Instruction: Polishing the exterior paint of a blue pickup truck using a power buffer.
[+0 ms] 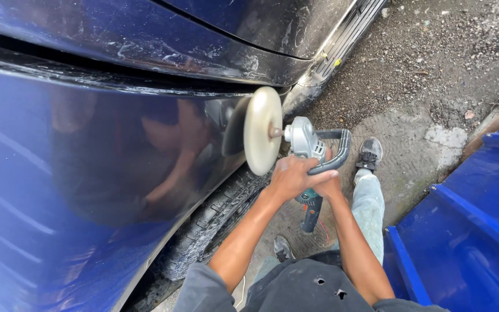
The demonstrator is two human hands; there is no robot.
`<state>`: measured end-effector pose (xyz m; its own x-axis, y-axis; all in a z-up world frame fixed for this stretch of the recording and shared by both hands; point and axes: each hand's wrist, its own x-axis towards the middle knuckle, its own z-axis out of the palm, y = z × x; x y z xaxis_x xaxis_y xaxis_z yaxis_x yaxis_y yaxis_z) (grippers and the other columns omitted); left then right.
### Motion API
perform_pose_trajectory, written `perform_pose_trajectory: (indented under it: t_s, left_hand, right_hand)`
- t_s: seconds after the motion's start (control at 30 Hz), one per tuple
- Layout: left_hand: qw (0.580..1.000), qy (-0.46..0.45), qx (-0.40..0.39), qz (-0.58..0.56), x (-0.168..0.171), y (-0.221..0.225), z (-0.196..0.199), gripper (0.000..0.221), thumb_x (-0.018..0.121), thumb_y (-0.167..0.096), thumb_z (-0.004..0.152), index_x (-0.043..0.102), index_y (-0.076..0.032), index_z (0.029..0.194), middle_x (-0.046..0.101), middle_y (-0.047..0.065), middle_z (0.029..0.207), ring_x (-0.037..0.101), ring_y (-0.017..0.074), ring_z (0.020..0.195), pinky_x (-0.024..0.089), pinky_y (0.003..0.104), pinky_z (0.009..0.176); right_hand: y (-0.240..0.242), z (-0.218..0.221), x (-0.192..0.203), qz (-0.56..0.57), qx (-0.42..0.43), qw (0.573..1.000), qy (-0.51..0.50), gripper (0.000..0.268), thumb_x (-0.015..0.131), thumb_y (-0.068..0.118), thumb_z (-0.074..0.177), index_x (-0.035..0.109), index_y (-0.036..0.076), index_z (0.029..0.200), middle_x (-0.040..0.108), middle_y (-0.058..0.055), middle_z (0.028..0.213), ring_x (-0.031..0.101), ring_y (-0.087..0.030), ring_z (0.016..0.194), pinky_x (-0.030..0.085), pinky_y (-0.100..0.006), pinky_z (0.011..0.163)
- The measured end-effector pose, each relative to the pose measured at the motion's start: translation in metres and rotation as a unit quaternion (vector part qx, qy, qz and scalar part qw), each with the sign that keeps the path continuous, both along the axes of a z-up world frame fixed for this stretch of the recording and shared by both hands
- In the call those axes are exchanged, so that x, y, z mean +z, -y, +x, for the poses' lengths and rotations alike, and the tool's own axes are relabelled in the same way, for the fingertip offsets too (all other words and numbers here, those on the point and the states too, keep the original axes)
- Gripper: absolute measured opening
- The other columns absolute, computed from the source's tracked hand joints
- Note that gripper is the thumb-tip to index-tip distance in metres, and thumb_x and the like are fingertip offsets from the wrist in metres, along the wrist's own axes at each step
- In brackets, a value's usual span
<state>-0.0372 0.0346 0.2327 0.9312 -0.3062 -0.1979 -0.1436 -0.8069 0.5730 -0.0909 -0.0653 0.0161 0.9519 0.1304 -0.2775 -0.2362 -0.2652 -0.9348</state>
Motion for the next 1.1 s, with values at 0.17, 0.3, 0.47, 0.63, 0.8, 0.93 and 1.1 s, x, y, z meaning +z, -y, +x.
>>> perform_pose_trajectory:
  t_s: [0.17,0.3,0.47,0.63,0.8,0.93,1.1]
  left_hand:
    - [0.992,0.112,-0.047,0.041,0.081,-0.002,-0.041,0.052,0.075,-0.058,0.086,0.073,-0.006,0.08,0.062,0.01,0.062,0.06,0.0288,0.057,0.047,0.042,0.059]
    - [0.979,0.188,-0.075,0.037,0.108,-0.006,-0.071,0.046,0.078,-0.052,0.088,0.071,-0.007,0.082,0.06,0.006,0.063,0.057,0.0232,0.056,0.044,0.038,0.059]
    - [0.988,0.139,-0.059,0.042,0.069,-0.007,-0.073,0.046,0.078,-0.052,0.088,0.066,-0.01,0.073,0.06,0.005,0.061,0.059,0.0243,0.056,0.046,0.038,0.061]
    - [0.996,0.034,-0.049,0.07,-0.008,0.003,-0.039,0.052,0.067,-0.061,0.09,0.071,-0.009,0.082,0.066,0.013,0.063,0.064,0.0315,0.058,0.05,0.044,0.061]
    - [0.993,-0.03,-0.054,0.104,-0.113,0.019,-0.007,0.066,0.055,-0.069,0.09,0.076,-0.006,0.096,0.068,0.02,0.066,0.069,0.0372,0.064,0.053,0.049,0.062]
    - [0.982,-0.066,-0.069,0.161,-0.203,0.029,0.019,0.069,0.054,-0.073,0.088,0.076,-0.008,0.078,0.07,0.02,0.072,0.071,0.0378,0.071,0.055,0.05,0.066]
    - [0.978,-0.104,-0.055,0.17,-0.271,0.046,0.058,0.066,0.058,-0.071,0.085,0.077,-0.009,0.079,0.072,0.02,0.078,0.072,0.0375,0.077,0.057,0.049,0.071]
  right_hand:
    - [-0.01,0.01,0.099,0.14,-0.042,0.986,0.083,0.095,0.089,0.026,0.07,0.035,0.004,0.144,0.063,-0.015,0.127,0.067,-0.026,0.115,0.054,-0.04,0.098]
    - [-0.007,0.007,0.176,0.184,-0.036,0.976,0.11,0.103,0.092,0.024,0.063,0.033,0.004,0.146,0.063,-0.015,0.128,0.066,-0.026,0.116,0.053,-0.039,0.099]
    - [-0.018,-0.027,0.09,0.174,-0.039,0.983,0.046,0.094,0.084,0.027,0.074,0.033,0.005,0.15,0.065,-0.012,0.128,0.068,-0.023,0.114,0.055,-0.037,0.099]
    - [-0.021,-0.051,-0.036,0.175,-0.008,0.984,0.001,0.086,0.078,0.026,0.082,0.031,0.004,0.15,0.06,-0.013,0.133,0.06,-0.023,0.12,0.048,-0.039,0.105]
    - [-0.04,-0.09,-0.232,0.187,0.029,0.981,-0.047,0.078,0.072,0.026,0.089,0.029,0.003,0.15,0.054,-0.015,0.138,0.053,-0.024,0.127,0.041,-0.041,0.11]
    - [-0.047,-0.077,-0.301,0.23,0.048,0.968,-0.087,0.054,0.067,0.022,0.099,0.048,0.005,0.147,0.052,-0.013,0.148,0.05,-0.025,0.135,0.039,-0.042,0.114]
    - [-0.009,-0.048,-0.289,0.233,0.008,0.946,-0.226,0.057,0.071,0.021,0.095,0.051,0.01,0.147,0.058,-0.011,0.128,0.048,-0.023,0.105,0.034,-0.043,0.084]
